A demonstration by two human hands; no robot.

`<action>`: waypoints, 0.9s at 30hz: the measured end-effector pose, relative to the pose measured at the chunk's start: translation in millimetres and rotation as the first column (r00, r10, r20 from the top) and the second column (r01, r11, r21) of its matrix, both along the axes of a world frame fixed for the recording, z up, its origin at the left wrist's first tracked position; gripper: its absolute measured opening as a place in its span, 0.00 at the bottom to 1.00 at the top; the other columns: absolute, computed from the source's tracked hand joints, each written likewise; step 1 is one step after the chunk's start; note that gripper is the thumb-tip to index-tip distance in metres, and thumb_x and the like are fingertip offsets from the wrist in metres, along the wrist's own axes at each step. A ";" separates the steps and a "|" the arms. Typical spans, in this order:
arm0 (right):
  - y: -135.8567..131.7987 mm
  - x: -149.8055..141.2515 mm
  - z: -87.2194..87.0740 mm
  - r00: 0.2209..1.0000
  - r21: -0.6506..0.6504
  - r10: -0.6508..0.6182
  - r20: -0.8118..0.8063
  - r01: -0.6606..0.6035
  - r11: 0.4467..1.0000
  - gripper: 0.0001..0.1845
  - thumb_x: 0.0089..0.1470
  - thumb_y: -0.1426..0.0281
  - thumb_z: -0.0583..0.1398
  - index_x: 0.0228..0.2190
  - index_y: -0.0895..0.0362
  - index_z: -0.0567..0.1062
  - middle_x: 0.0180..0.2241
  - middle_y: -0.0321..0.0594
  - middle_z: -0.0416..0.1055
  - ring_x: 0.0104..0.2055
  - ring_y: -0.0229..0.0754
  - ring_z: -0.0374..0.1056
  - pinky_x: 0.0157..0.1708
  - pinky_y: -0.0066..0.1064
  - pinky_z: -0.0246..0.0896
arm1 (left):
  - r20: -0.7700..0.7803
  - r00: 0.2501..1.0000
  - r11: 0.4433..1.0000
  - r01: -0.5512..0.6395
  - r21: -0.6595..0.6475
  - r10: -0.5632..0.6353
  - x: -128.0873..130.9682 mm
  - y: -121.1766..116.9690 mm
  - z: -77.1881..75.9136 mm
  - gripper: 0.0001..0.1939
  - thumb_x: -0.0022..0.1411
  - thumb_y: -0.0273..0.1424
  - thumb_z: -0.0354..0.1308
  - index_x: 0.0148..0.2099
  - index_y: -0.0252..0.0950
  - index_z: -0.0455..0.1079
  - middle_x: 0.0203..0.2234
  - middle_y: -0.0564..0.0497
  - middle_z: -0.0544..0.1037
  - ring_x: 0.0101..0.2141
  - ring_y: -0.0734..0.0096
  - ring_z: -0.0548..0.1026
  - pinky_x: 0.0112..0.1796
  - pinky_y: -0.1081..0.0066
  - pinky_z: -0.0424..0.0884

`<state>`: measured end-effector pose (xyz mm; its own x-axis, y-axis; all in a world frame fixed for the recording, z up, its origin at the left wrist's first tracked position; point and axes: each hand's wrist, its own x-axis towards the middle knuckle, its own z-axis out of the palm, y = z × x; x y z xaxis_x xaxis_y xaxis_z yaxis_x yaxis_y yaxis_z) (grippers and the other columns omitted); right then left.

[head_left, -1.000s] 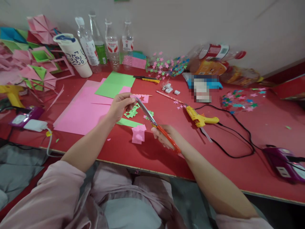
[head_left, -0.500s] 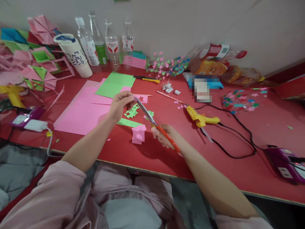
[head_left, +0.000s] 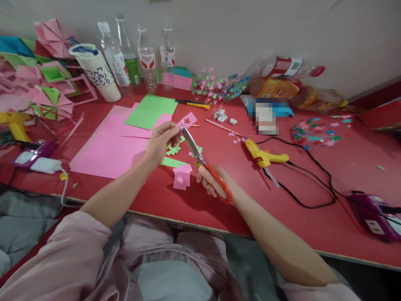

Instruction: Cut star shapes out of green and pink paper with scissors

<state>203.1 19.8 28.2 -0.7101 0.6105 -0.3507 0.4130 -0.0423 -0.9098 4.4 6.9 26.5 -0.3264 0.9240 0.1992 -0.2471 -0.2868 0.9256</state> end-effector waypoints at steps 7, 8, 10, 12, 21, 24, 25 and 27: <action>-1.2 -1.8 -4.8 1.000 -0.005 -0.023 -0.018 0.023 1.000 0.29 0.49 0.42 0.51 0.20 0.56 0.63 0.06 0.24 0.51 0.07 0.29 0.50 0.12 0.25 0.54 | 0.005 1.000 1.000 0.025 -0.003 -0.025 2.8 0.2 -3.8 0.10 0.54 0.34 0.57 0.24 0.36 0.63 0.16 0.58 0.67 0.17 0.85 0.63 0.19 0.80 0.59; -1.7 -2.4 -4.4 0.999 -0.003 -0.034 -0.010 0.034 0.999 0.29 0.49 0.42 0.51 0.20 0.56 0.63 0.06 0.24 0.51 0.07 0.29 0.50 0.11 0.25 0.54 | 0.002 1.000 1.000 0.026 -0.005 -0.026 3.0 0.1 -3.9 0.10 0.54 0.35 0.57 0.25 0.36 0.63 0.16 0.58 0.67 0.17 0.85 0.63 0.19 0.80 0.59; -2.6 -3.9 -3.2 0.998 0.002 -0.063 0.019 0.063 0.998 0.28 0.48 0.43 0.52 0.19 0.56 0.62 0.06 0.24 0.50 0.07 0.30 0.49 0.10 0.24 0.52 | -0.003 1.000 1.000 0.024 -0.011 -0.024 3.2 0.2 -4.0 0.11 0.54 0.35 0.57 0.25 0.36 0.63 0.16 0.58 0.67 0.17 0.85 0.63 0.19 0.80 0.59; -3.2 -5.2 -1.9 0.995 0.003 -0.089 0.054 0.089 0.996 0.28 0.47 0.43 0.53 0.18 0.55 0.61 0.06 0.25 0.50 0.06 0.30 0.49 0.08 0.24 0.49 | -0.010 1.000 1.000 0.018 -0.016 -0.018 3.1 0.4 -4.0 0.11 0.54 0.34 0.57 0.24 0.36 0.63 0.16 0.58 0.67 0.17 0.85 0.63 0.19 0.80 0.59; -3.9 -4.4 -3.6 0.995 -0.018 -0.091 0.037 0.092 0.996 0.28 0.46 0.43 0.54 0.19 0.55 0.61 0.06 0.24 0.50 0.07 0.30 0.50 0.08 0.23 0.48 | -0.004 1.000 1.000 0.016 -0.001 -0.016 2.8 0.0 -3.2 0.11 0.54 0.34 0.57 0.24 0.35 0.63 0.16 0.58 0.67 0.17 0.86 0.63 0.18 0.80 0.59; -4.0 -4.0 -5.4 0.996 -0.015 -0.087 0.014 0.087 0.996 0.29 0.46 0.42 0.53 0.19 0.55 0.62 0.06 0.24 0.50 0.07 0.29 0.49 0.10 0.24 0.51 | 0.002 1.000 0.999 0.025 -0.024 -0.025 4.0 -0.9 -1.3 0.11 0.54 0.33 0.56 0.23 0.35 0.62 0.15 0.58 0.67 0.16 0.86 0.62 0.18 0.81 0.59; -4.0 -3.8 -6.0 0.996 -0.015 -0.084 0.005 0.084 0.996 0.29 0.46 0.42 0.53 0.19 0.55 0.62 0.06 0.24 0.51 0.07 0.29 0.49 0.10 0.24 0.52 | 0.002 1.000 0.999 0.028 -0.033 -0.028 4.5 -1.2 -0.6 0.11 0.54 0.33 0.57 0.23 0.35 0.62 0.15 0.58 0.67 0.16 0.86 0.62 0.18 0.81 0.59; -3.8 -3.5 -6.8 0.997 -0.015 -0.082 -0.006 0.082 0.997 0.28 0.48 0.43 0.53 0.20 0.56 0.63 0.06 0.24 0.51 0.07 0.29 0.49 0.11 0.24 0.54 | 0.004 0.999 0.999 0.035 -0.040 -0.035 5.2 -1.6 0.6 0.11 0.54 0.32 0.57 0.23 0.35 0.62 0.14 0.58 0.66 0.15 0.86 0.62 0.18 0.81 0.59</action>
<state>199.6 16.0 21.4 -0.6602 0.6615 -0.3557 0.4016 -0.0893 -0.9114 9.6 5.3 27.2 -0.2947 0.9419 0.1611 -0.2594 -0.2411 0.9352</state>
